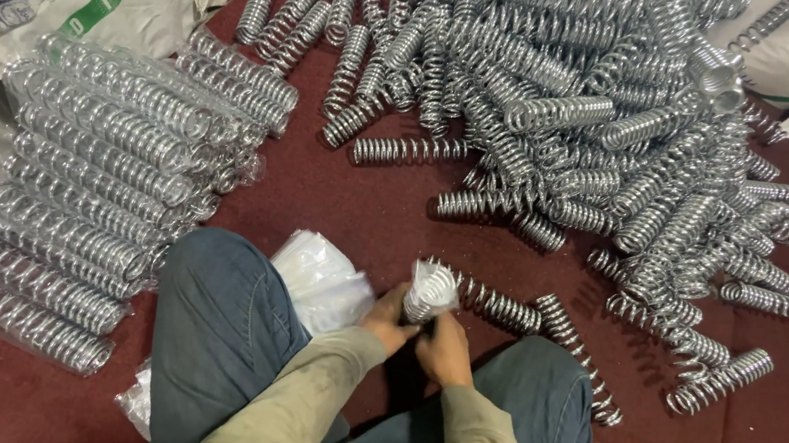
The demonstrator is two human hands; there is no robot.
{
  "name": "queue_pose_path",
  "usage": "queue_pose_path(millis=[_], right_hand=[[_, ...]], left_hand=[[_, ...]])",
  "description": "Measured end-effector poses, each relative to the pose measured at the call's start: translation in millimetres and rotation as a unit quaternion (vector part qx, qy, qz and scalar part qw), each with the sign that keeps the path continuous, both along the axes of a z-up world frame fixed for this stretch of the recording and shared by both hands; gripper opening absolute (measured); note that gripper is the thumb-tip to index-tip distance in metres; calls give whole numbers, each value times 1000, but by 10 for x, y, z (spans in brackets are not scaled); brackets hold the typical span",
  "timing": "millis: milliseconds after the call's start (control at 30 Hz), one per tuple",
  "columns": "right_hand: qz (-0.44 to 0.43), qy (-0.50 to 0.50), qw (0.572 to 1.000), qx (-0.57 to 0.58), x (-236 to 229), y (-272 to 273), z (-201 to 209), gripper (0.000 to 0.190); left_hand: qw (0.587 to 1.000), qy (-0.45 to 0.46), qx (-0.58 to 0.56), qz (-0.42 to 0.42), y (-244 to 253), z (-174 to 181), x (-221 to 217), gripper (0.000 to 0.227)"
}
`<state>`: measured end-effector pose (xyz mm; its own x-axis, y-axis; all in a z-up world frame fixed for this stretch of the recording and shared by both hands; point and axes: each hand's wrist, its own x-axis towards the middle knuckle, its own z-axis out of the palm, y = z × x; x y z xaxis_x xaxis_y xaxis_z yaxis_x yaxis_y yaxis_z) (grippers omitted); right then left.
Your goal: The person is sitting on the floor, picking up metal springs one by one and placing them into clear plastic bags.
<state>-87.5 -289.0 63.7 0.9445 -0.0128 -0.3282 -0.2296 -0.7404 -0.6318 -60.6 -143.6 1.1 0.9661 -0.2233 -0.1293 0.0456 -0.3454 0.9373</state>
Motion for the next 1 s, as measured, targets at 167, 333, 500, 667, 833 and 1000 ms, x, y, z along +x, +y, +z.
queue_pose_path(millis=[167,333,500,667,833,1000], right_hand=[[107,-29,994,1,-392,324,1132,91],[145,-118,978,93,-488,252,1753,47],[233,-455,858,-45,-399,447,2034,11],[175,-466,867,-14,-678,543,2194,11],[13,-378,923,-78,-478,302,1882,36],[127,-139,981,-50,-286,379,1824,65]], left_hand=[[978,148,146,-26,272,1146,-395,75],[994,-97,47,-9,553,1663,-1005,91],[922,-376,94,13,556,1820,-709,71],[929,-369,-20,-31,380,1867,-482,15],[886,-462,-31,14,200,1984,-693,11],[877,-474,-28,-81,397,1684,-633,25]])
